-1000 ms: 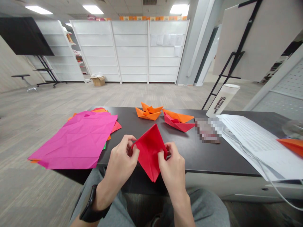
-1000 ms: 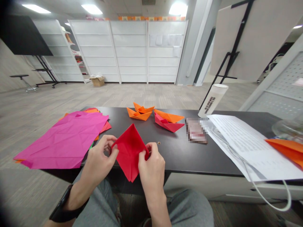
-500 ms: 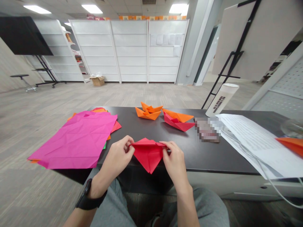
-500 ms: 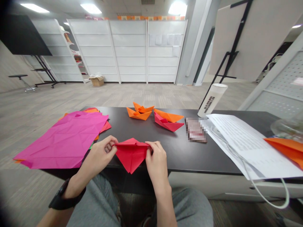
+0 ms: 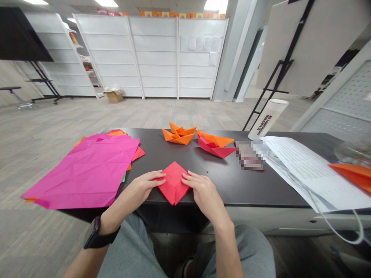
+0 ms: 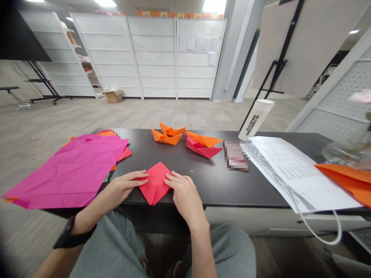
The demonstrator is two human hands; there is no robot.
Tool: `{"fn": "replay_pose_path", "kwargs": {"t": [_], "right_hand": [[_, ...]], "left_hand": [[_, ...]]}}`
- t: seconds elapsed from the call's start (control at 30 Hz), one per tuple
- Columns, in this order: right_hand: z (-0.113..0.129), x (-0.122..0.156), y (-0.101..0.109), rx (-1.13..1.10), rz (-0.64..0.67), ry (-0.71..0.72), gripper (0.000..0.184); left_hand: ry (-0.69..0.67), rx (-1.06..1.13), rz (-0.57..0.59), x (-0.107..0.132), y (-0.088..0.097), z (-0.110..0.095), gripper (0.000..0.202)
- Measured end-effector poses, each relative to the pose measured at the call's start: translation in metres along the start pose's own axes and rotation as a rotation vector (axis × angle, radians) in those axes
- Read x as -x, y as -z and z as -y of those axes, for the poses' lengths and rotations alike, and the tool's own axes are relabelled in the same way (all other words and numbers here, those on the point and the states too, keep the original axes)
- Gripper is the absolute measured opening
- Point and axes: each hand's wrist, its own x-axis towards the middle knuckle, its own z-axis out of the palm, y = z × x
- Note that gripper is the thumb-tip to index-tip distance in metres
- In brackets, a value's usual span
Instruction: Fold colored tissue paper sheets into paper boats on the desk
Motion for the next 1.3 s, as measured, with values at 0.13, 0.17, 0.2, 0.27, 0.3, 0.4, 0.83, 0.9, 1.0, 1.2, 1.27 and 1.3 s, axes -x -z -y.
{"fn": "replay_pose_path", "kwargs": {"t": [0.13,0.17,0.2,0.27,0.3,0.4,0.83,0.9,1.0,1.2,1.27,1.3], "right_hand": [[-0.001,0.002,-0.001,0.022,0.044,-0.001,0.053],[-0.001,0.002,-0.001,0.022,0.049,0.000,0.052],[-0.001,0.003,0.000,0.019,0.052,0.002,0.052],[-0.002,0.004,0.000,0.011,0.054,0.007,0.052],[-0.002,0.005,0.000,0.005,0.054,0.009,0.052],[0.000,0.006,0.002,-0.008,0.049,0.001,0.052],[0.019,0.006,0.015,0.057,0.170,0.033,0.047],[0.021,0.005,0.017,0.076,0.187,0.031,0.043],[0.025,0.000,0.020,0.093,0.189,0.045,0.043],[0.028,-0.012,0.017,0.130,0.333,0.124,0.054],[0.028,-0.013,0.015,0.154,0.363,0.113,0.054],[0.028,-0.012,0.014,0.163,0.370,0.109,0.055]], "left_hand": [[-0.014,-0.127,0.089,0.005,0.004,-0.009,0.048],[-0.010,-0.156,0.106,0.005,0.006,-0.012,0.048],[-0.012,-0.178,0.120,0.006,0.008,-0.016,0.047],[-0.029,-0.203,0.148,0.007,0.010,-0.021,0.044],[-0.044,-0.214,0.161,0.007,0.010,-0.022,0.043],[-0.094,-0.267,0.175,0.010,0.007,-0.021,0.041],[-0.225,-0.447,0.166,0.015,-0.005,-0.017,0.048],[-0.250,-0.449,0.162,0.015,-0.005,-0.016,0.047],[-0.259,-0.429,0.153,0.014,-0.004,-0.016,0.045],[-0.255,-0.389,0.176,0.014,-0.001,-0.020,0.048],[-0.249,-0.384,0.165,0.015,0.000,-0.021,0.050],[-0.244,-0.382,0.166,0.015,0.000,-0.021,0.051]]}}
